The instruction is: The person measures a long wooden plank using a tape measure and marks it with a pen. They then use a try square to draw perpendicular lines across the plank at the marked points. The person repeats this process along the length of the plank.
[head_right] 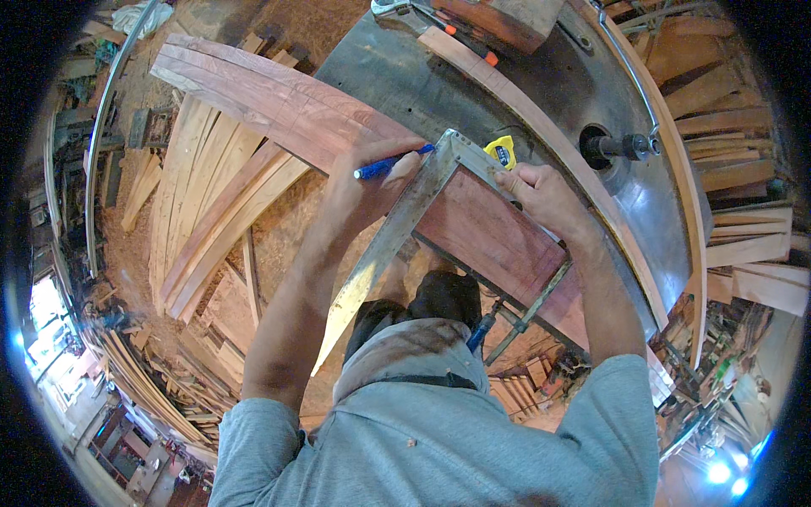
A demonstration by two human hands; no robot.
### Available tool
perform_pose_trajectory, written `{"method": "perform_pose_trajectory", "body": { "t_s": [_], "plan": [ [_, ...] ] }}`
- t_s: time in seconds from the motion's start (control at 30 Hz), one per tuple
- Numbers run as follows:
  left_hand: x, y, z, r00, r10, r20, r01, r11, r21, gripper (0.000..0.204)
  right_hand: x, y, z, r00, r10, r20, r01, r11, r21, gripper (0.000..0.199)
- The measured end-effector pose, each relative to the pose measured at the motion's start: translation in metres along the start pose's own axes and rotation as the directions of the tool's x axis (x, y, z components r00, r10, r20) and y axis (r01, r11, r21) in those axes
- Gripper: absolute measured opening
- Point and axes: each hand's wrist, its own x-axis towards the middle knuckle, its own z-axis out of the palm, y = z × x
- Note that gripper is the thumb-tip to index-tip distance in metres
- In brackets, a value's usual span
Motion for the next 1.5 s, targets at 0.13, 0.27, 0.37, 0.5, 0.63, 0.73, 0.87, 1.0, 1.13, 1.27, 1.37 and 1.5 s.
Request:
{"method": "perform_pose_trajectory", "body": {
  "t_s": [0.13, 0.27, 0.37, 0.5, 0.63, 0.73, 0.87, 1.0, 1.13, 1.27, 1.37, 1.5],
  "plan": [
    [0.001, 0.009, -0.005, 1.0, -0.021, 0.015, 0.019, 0.994, 0.11, 0.021, -0.003, -0.006, 0.002, 1.0, -0.014, -0.004, 0.014, 0.999, 0.05, 0.045],
    [-0.013, 0.017, -0.027, 0.98, -0.131, 0.151, 0.089, 0.962, 0.258, 0.02, -0.002, -0.013, -0.007, 0.986, 0.134, 0.102, -0.132, 0.991, -0.029, 0.04],
    [-0.037, 0.034, -0.048, 0.937, -0.275, 0.215, 0.204, 0.931, 0.301, 0.022, -0.003, -0.011, -0.005, 0.993, 0.102, 0.066, -0.102, 0.995, 0.0, 0.04],
    [-0.07, 0.027, -0.059, 0.902, -0.374, 0.214, 0.253, 0.862, 0.44, 0.021, -0.001, -0.009, -0.004, 0.994, 0.086, 0.074, -0.089, 0.995, 0.037, 0.039],
    [-0.106, -0.011, -0.019, 0.94, -0.338, 0.039, 0.337, 0.941, 0.025, 0.022, -0.004, -0.011, -0.004, 0.996, 0.07, 0.058, -0.073, 0.997, 0.039, 0.037],
    [-0.112, -0.004, 0.004, 0.947, -0.319, 0.026, 0.32, 0.941, -0.111, 0.021, -0.003, -0.003, -0.01, 0.991, 0.115, 0.065, -0.113, 0.993, -0.033, 0.036],
    [-0.121, -0.007, 0.022, 0.957, -0.291, 0.007, 0.291, 0.953, -0.087, 0.023, -0.018, 0.017, -0.02, 0.988, 0.138, 0.066, -0.14, 0.99, 0.031, 0.034],
    [-0.121, -0.004, 0.023, 0.968, -0.251, 0.018, 0.252, 0.966, -0.06, 0.024, -0.018, 0.01, -0.027, 0.985, 0.14, 0.104, -0.147, 0.987, 0.071, 0.033],
    [-0.124, -0.002, 0.03, 0.954, -0.294, 0.061, 0.3, 0.94, -0.16, 0.024, -0.023, 0.0, -0.036, 0.973, 0.209, 0.099, -0.207, 0.978, -0.032, 0.034],
    [-0.127, -0.002, 0.039, 0.961, -0.277, 0.009, 0.276, 0.955, -0.113, 0.023, -0.029, 0.014, -0.037, 0.983, 0.173, 0.061, -0.174, 0.985, 0.002, 0.026],
    [-0.124, -0.004, 0.039, 0.955, -0.298, 0.0, 0.295, 0.943, -0.154, 0.024, -0.024, 0.019, -0.036, 0.982, 0.175, 0.075, -0.179, 0.983, 0.038, 0.029],
    [-0.12, 0.001, 0.0, 0.889, -0.397, 0.229, 0.458, 0.759, -0.463, 0.028, 0.0, 0.003, -0.032, 0.997, -0.065, 0.048, 0.058, 0.99, 0.131, 0.025]
  ]
}}
